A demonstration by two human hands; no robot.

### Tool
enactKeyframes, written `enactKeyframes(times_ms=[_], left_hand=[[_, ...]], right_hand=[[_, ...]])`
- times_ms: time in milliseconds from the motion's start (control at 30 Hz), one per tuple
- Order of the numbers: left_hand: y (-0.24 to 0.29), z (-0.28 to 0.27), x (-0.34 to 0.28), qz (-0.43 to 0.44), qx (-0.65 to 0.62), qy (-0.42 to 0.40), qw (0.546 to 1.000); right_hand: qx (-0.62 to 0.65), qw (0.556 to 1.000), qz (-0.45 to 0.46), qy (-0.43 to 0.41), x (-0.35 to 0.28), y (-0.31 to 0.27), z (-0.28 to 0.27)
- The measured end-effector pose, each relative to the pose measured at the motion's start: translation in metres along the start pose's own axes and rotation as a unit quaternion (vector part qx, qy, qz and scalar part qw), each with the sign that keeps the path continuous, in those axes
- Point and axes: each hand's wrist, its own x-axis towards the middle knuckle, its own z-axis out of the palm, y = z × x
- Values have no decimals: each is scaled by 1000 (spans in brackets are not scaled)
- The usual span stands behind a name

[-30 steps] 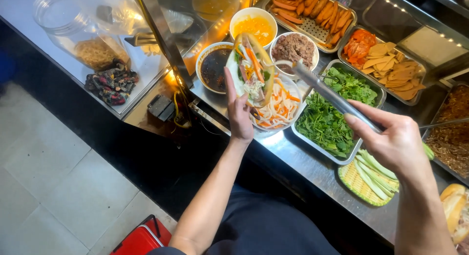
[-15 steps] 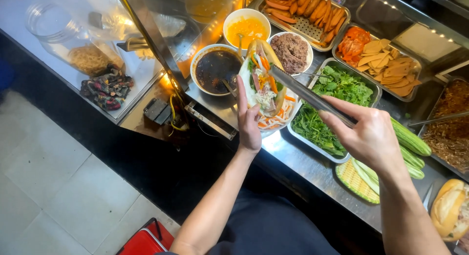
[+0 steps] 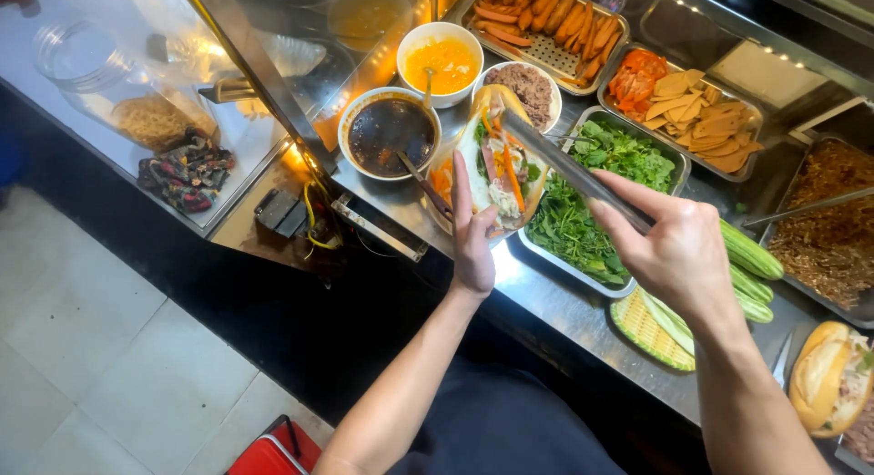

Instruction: Preparing a Banh Mi sandwich by adding fillings, pressing it, and bagging it

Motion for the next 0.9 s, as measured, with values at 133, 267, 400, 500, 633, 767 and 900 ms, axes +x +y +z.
enactKeyframes(times_ms=[133,267,400,500,633,767,900], left_hand=[[2,4,-1,-19,-4,16,1000],[7,12,-7,-26,-34,24,999],[-1,18,-18,-18,-145,6,989],[10,27,-33,2,-80,5,997],[13,36,-51,16,10,10,1000],[15,41,-57,3,-12,41,999],[33,52,-60,-25,-142,59,988]], right_hand=[[41,999,26,11,-15,5,-14],[39,996,50,-57,-21,18,-7],[30,998,51,-35,-34,18,-14],[15,999,-30,13,-27,41,-8],[50,992,-99,54,-26,58,5],[81,989,-111,50,-49,58,0],[97,992,-78,18,-76,57,2]])
